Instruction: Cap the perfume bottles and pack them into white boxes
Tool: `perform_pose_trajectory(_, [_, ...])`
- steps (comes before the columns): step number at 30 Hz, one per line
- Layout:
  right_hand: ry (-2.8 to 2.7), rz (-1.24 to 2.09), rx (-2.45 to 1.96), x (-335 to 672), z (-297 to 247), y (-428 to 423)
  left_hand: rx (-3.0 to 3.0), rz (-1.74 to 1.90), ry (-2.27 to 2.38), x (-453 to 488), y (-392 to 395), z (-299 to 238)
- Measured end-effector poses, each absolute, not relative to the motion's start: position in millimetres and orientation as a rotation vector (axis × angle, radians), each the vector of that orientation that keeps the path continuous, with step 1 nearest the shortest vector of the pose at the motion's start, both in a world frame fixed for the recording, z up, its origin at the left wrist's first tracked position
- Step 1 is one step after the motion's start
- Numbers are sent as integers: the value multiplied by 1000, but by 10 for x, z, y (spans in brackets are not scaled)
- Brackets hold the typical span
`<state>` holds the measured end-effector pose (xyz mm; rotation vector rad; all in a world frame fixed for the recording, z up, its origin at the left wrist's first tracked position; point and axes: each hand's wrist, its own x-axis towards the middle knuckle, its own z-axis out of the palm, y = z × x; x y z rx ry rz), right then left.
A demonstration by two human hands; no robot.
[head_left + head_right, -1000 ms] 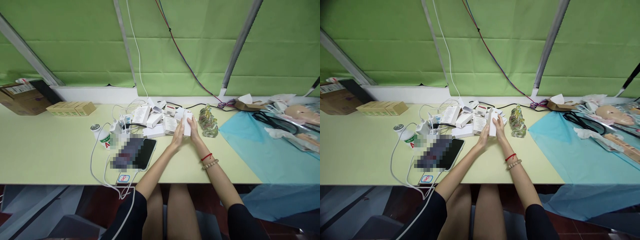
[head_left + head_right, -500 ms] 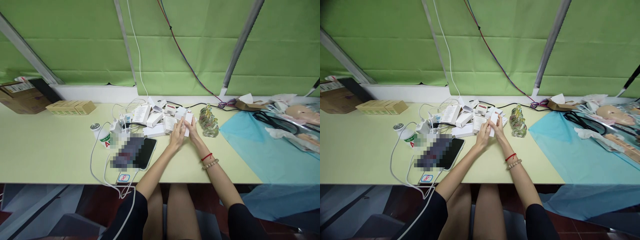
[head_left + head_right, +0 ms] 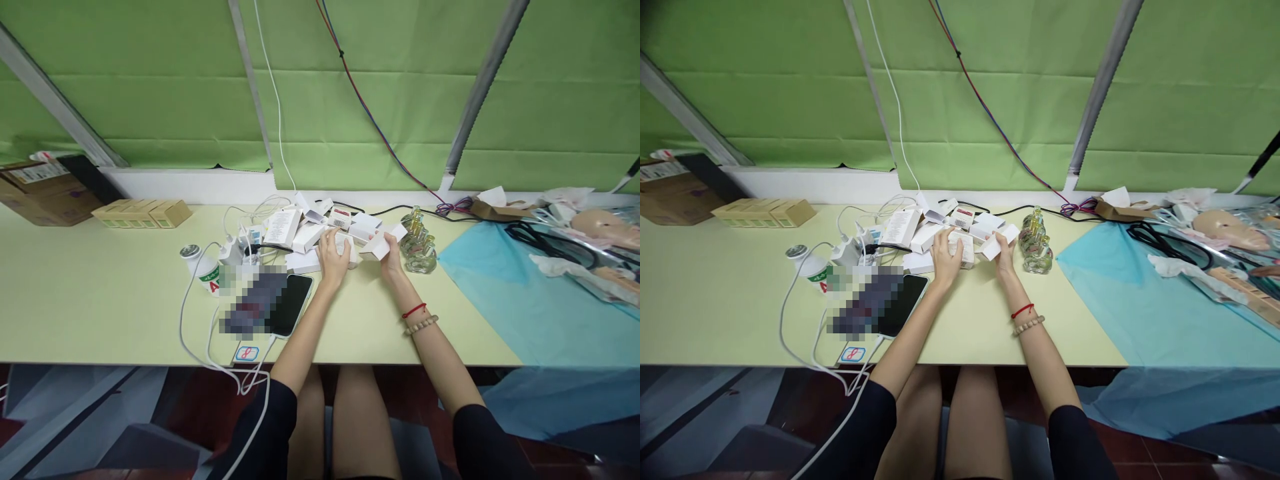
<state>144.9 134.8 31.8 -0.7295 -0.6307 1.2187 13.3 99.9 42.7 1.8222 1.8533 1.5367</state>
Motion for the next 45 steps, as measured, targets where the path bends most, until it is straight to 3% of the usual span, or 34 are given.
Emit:
perform_pose_trajectory(6, [-515,1213,-729,1490,429,1311,1945,1074,2143,128,1063,256])
perform_pose_trajectory(15, [-558,1304,-765,1471,416,1307,1851,1123,2097,222,948,386])
perform_pose_trajectory(20, [-718,1295,-799,1414,332,1313,1785,911,1965,265,963,293])
perform_pose_trajectory(27, [-803,1081,-751,1492,356,1315,1804,816,2034,257,948,343])
perform_pose_trajectory(34, [-798,890,-971,1675,358,1387,1847,655,1956,337,874,416])
perform_pose_trajectory(45, [-705,1067,-927,1660,356,1404,1931,668,1687,343,872,330])
